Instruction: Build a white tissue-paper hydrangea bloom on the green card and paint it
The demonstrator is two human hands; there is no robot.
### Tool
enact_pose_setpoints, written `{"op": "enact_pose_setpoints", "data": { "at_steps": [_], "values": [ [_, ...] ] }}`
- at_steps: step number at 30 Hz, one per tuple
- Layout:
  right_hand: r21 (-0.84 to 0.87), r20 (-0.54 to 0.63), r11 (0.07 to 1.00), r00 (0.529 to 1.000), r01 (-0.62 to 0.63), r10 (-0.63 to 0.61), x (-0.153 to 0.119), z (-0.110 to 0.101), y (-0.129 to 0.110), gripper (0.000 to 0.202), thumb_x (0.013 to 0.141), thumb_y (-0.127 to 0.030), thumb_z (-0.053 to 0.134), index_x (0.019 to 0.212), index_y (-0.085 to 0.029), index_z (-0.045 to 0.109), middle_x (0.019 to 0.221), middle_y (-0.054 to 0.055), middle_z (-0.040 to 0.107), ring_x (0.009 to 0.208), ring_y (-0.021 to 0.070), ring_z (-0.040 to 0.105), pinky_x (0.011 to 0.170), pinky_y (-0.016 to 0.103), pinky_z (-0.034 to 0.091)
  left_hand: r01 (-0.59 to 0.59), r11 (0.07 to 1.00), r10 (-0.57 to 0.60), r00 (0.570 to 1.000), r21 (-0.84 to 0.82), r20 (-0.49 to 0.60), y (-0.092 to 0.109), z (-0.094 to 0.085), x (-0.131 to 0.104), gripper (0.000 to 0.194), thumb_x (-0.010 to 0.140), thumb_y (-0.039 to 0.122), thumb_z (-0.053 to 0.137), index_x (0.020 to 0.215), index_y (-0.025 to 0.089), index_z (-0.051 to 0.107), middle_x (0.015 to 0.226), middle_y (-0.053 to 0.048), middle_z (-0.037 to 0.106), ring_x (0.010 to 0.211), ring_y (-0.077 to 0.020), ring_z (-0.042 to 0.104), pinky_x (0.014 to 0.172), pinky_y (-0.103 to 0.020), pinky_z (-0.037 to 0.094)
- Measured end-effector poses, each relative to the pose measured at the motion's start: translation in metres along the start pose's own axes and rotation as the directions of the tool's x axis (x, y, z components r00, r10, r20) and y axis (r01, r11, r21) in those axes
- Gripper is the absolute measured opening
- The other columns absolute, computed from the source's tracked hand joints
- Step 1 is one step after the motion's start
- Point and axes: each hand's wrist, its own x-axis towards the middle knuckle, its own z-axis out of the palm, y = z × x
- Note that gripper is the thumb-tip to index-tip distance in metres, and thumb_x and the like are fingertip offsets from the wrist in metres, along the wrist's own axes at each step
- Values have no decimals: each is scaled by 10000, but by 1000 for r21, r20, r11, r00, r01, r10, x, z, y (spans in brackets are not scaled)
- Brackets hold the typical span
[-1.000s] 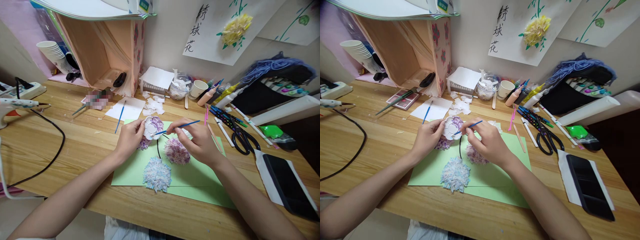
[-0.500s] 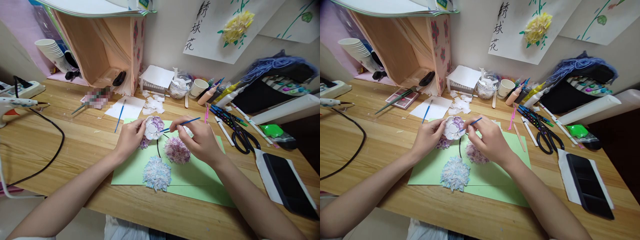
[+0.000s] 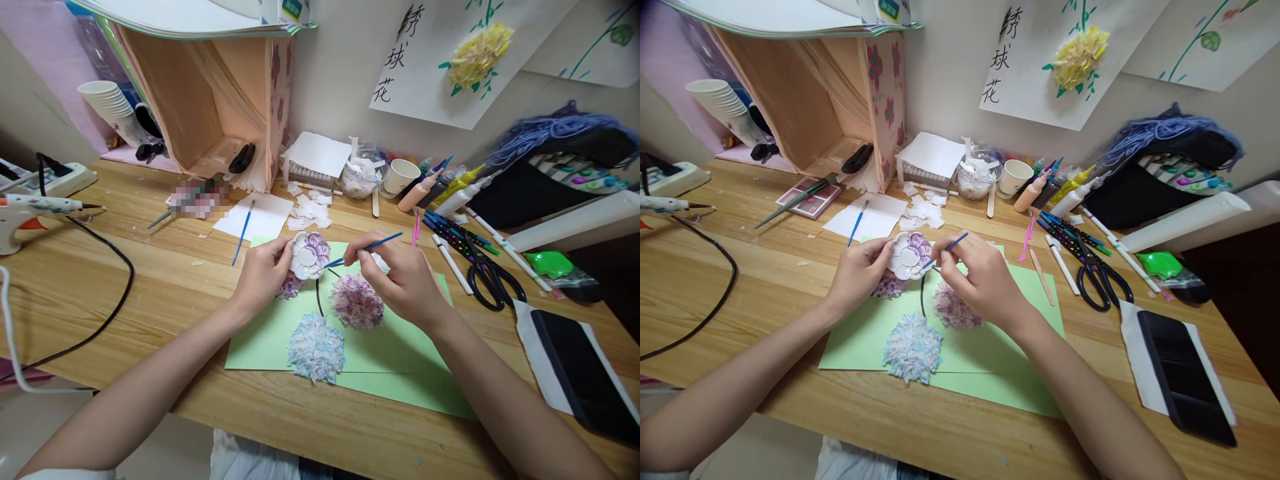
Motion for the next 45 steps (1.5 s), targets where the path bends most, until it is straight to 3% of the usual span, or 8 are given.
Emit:
{"op": "enact_pose_setpoints", "data": {
  "at_steps": [6, 9, 13, 17, 34, 39, 45],
  "values": [
    [21, 76, 1000, 997, 17, -19, 0, 0, 0, 159, 869, -124, 423, 858, -179, 571, 770, 12, 626, 697, 123, 565, 649, 253, 415, 54, 997, -54, 999, -52, 9, -1, 0, 1, 323, 876, 377, 459, 813, 145, 676, 624, -16, 623, 528, -140, 582, 469, -197, 401],
    [-24, 34, 1000, 999, 12, -11, 0, -1, 0, 156, 863, -121, 431, 850, -173, 577, 766, 18, 620, 711, 130, 562, 659, 258, 411, 84, 992, -82, 996, -91, 24, 0, 0, 2, 313, 871, 375, 470, 814, 146, 675, 632, -16, 633, 517, -147, 613, 451, -194, 416],
    [29, 89, 999, 995, 34, -37, 0, -3, 1, 168, 867, -117, 420, 861, -179, 576, 782, 15, 630, 715, 125, 569, 656, 250, 419, 131, 980, -127, 991, -150, 34, 1, 0, 3, 304, 861, 373, 484, 824, 143, 678, 596, -4, 618, 466, -150, 619, 398, -189, 416],
    [-23, 53, 999, 998, 33, -31, 1, -4, 2, 159, 869, -128, 428, 874, -186, 575, 797, 21, 636, 734, 137, 572, 663, 262, 420, 150, 974, -146, 989, -168, 33, 2, 0, 4, 304, 852, 376, 495, 833, 140, 687, 605, -9, 630, 469, -154, 623, 398, -193, 433],
    [39, 71, 999, 997, 16, -19, 1, -4, -1, 172, 876, -138, 418, 852, -182, 583, 773, 11, 646, 702, 123, 587, 657, 255, 429, 59, 997, -59, 998, -45, -12, 2, -1, 1, 310, 870, 373, 470, 779, 152, 667, 597, 1, 608, 506, -134, 577, 461, -194, 401],
    [55, -33, 998, 999, -2, 3, 1, -3, -1, 171, 879, -159, 420, 833, -191, 582, 750, 7, 641, 710, 132, 596, 681, 270, 434, 19, 1000, -19, 999, 9, -31, 3, -2, 1, 316, 878, 358, 453, 776, 155, 673, 570, 6, 594, 504, -132, 552, 477, -203, 375],
    [99, 53, 995, 999, 4, -9, 1, -1, -3, 170, 874, -143, 417, 853, -191, 579, 781, 14, 648, 724, 132, 599, 678, 269, 445, 15, 1000, -15, 1000, 2, -8, 3, -1, 0, 332, 884, 376, 439, 878, 162, 694, 610, -8, 627, 523, -145, 567, 489, -208, 389]
  ]
}}
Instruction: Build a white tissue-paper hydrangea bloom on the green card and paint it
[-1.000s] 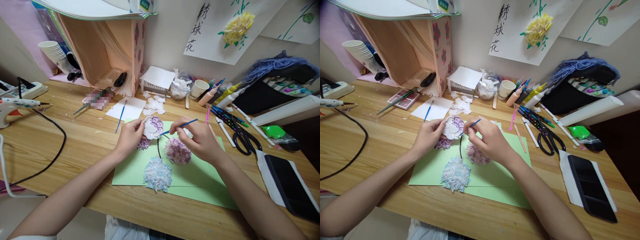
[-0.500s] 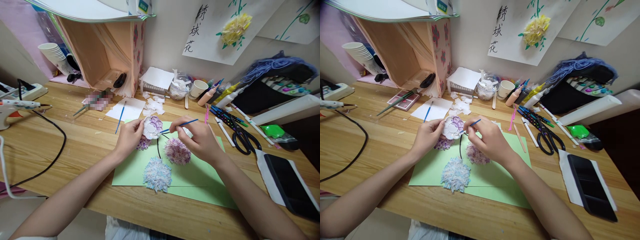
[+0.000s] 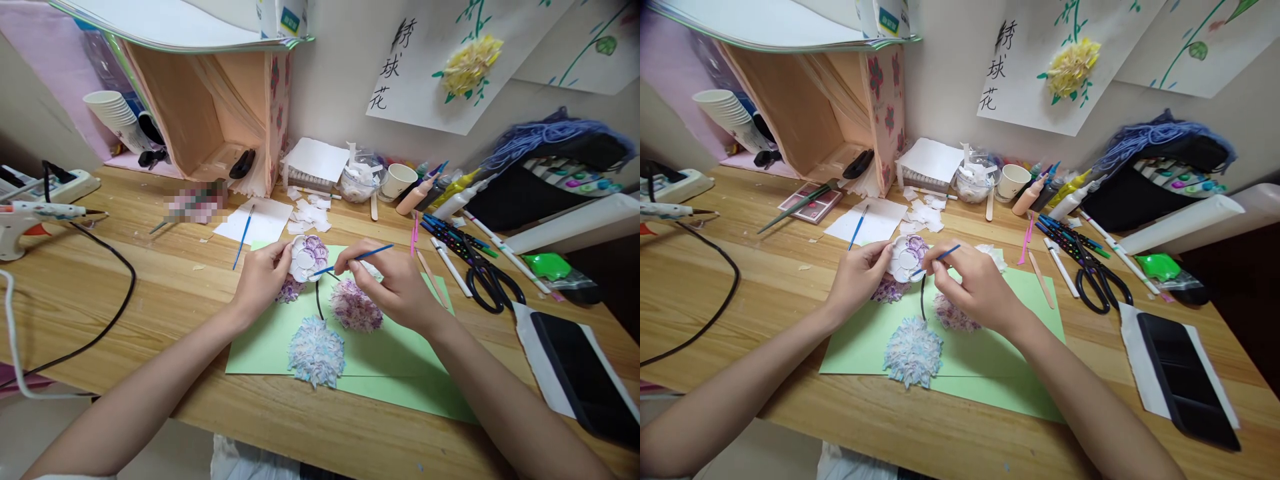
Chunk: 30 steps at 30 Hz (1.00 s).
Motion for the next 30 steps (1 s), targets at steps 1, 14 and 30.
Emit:
{"op": "enact_pose_setpoints", "data": {
  "at_steps": [1, 14, 30],
  "values": [
    [-12, -7, 1000, 1000, -5, 5, 0, 0, 0, 170, 873, -142, 417, 844, -191, 577, 767, 12, 644, 709, 130, 596, 673, 269, 443, -4, 1000, 4, 1000, 9, -2, 0, 0, 0, 335, 884, 380, 438, 886, 164, 694, 622, -11, 633, 530, -148, 568, 490, -208, 390],
    [-55, -4, 998, 1000, 14, -14, 1, -3, 1, 176, 867, -140, 422, 864, -188, 591, 793, 20, 663, 740, 140, 609, 678, 267, 445, -30, 997, 32, 999, 70, -31, 1, -1, -1, 316, 893, 361, 439, 846, 166, 683, 597, 2, 615, 512, -132, 556, 510, -214, 374],
    [-94, -27, 996, 1000, 9, -12, 2, -6, 1, 174, 865, -146, 428, 845, -192, 594, 784, 28, 654, 739, 151, 596, 685, 277, 454, -11, 999, 13, 999, 41, -46, 2, -3, 0, 343, 886, 378, 449, 932, 157, 707, 680, -23, 689, 547, -147, 583, 509, -213, 394]
  ]
}}
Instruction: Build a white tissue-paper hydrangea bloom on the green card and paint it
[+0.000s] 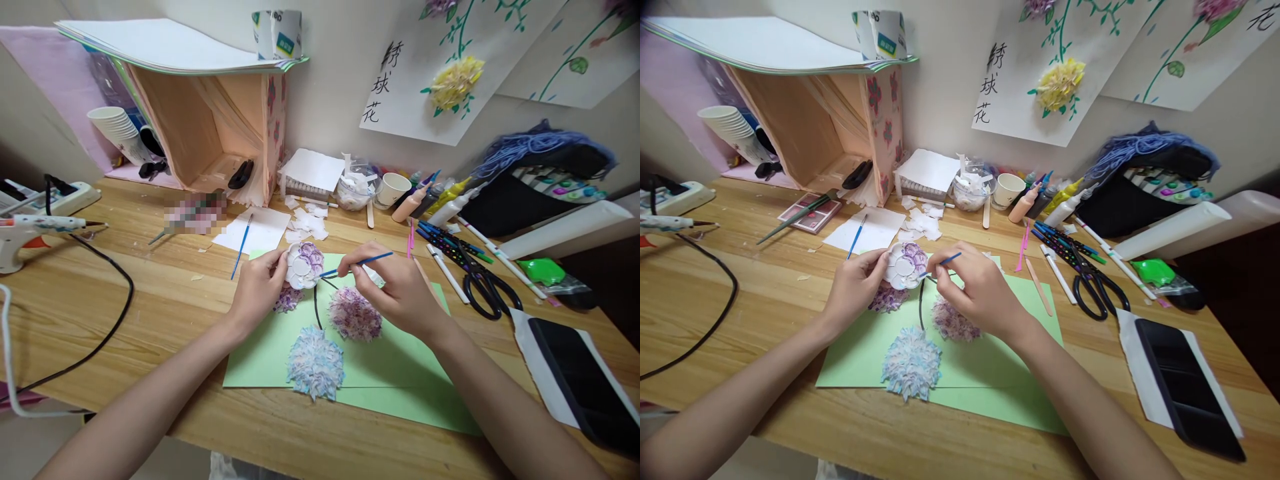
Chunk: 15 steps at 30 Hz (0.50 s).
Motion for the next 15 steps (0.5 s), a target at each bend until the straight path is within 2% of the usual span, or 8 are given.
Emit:
{"op": "enact_pose_setpoints", "data": {
  "at_steps": [4, 10, 15],
  "values": [
    [30, 35, 999, 999, 13, -14, 0, 0, -1, 178, 869, -139, 423, 869, -189, 594, 803, 30, 657, 762, 148, 607, 689, 269, 456, -5, 1000, 5, 1000, 5, 6, 0, 0, 1, 344, 889, 368, 447, 956, 154, 707, 709, -29, 697, 566, -147, 581, 521, -213, 397],
    [10, 28, 1000, 999, 24, -24, 1, 0, -1, 170, 858, -131, 426, 837, -196, 581, 765, 28, 643, 732, 151, 596, 668, 277, 459, 21, 1000, -20, 1000, -17, 11, -3, 1, 0, 339, 887, 379, 454, 986, 170, 702, 693, -22, 696, 532, -149, 596, 509, -216, 416],
    [0, 9, 998, 998, 59, -59, 1, -2, -1, 173, 852, -130, 430, 859, -206, 586, 760, 30, 648, 742, 162, 601, 667, 285, 470, 29, 998, -27, 999, -48, 38, -4, 3, -1, 332, 887, 377, 452, 980, 179, 702, 760, -39, 713, 581, -169, 635, 499, -216, 437]
  ]
}}
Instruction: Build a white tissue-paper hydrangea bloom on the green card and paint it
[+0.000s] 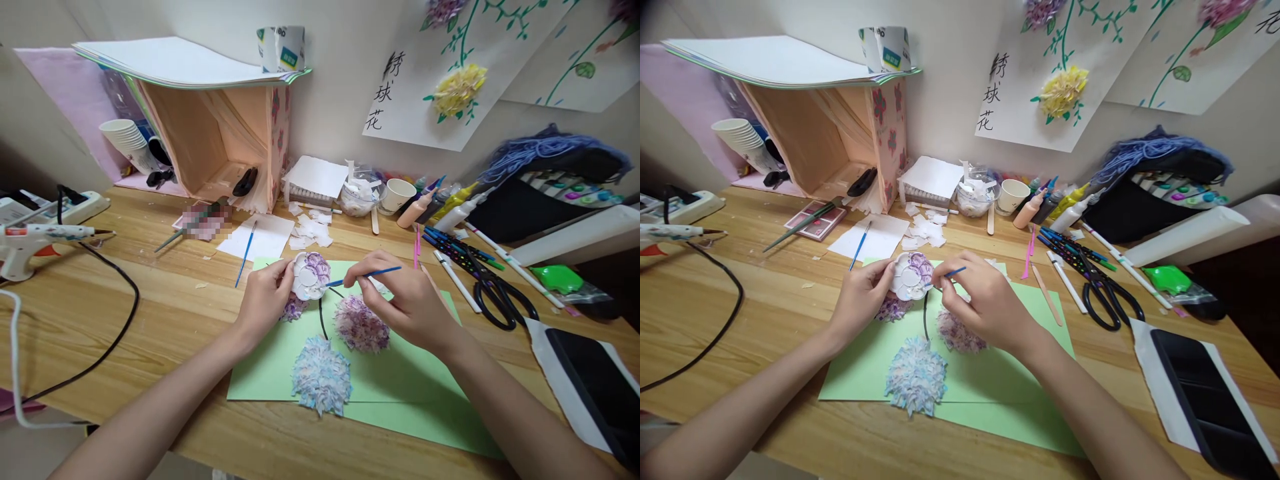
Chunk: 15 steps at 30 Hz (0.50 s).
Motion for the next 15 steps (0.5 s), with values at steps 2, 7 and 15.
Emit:
{"op": "enact_pose_setpoints", "data": {
  "at_steps": [2, 7, 15],
  "values": [
    [7, 9, 1000, 1000, 3, -3, 0, 0, 0, 164, 847, -134, 438, 840, -210, 584, 747, 26, 643, 721, 159, 599, 655, 284, 471, 2, 1000, -2, 1000, -6, 2, 0, 0, 0, 335, 888, 379, 448, 988, 184, 700, 748, -36, 708, 567, -166, 633, 500, -220, 443],
    [28, -5, 1000, 1000, 6, -6, -2, 0, 1, 183, 858, -125, 427, 881, -202, 592, 781, 32, 649, 775, 159, 607, 693, 287, 469, 10, 1000, -9, 1000, 19, -9, 0, 0, 0, 331, 887, 380, 449, 953, 176, 700, 704, -34, 690, 563, -166, 627, 492, -217, 434],
    [56, -2, 994, 996, -89, 89, -4, 1, 4, 173, 880, -162, 432, 875, -203, 600, 810, 22, 660, 757, 144, 606, 686, 279, 454, 2, 1000, -2, 1000, 21, 4, 2, -1, 1, 322, 892, 362, 441, 937, 168, 694, 724, -35, 692, 564, -156, 614, 506, -214, 425]
  ]
}}
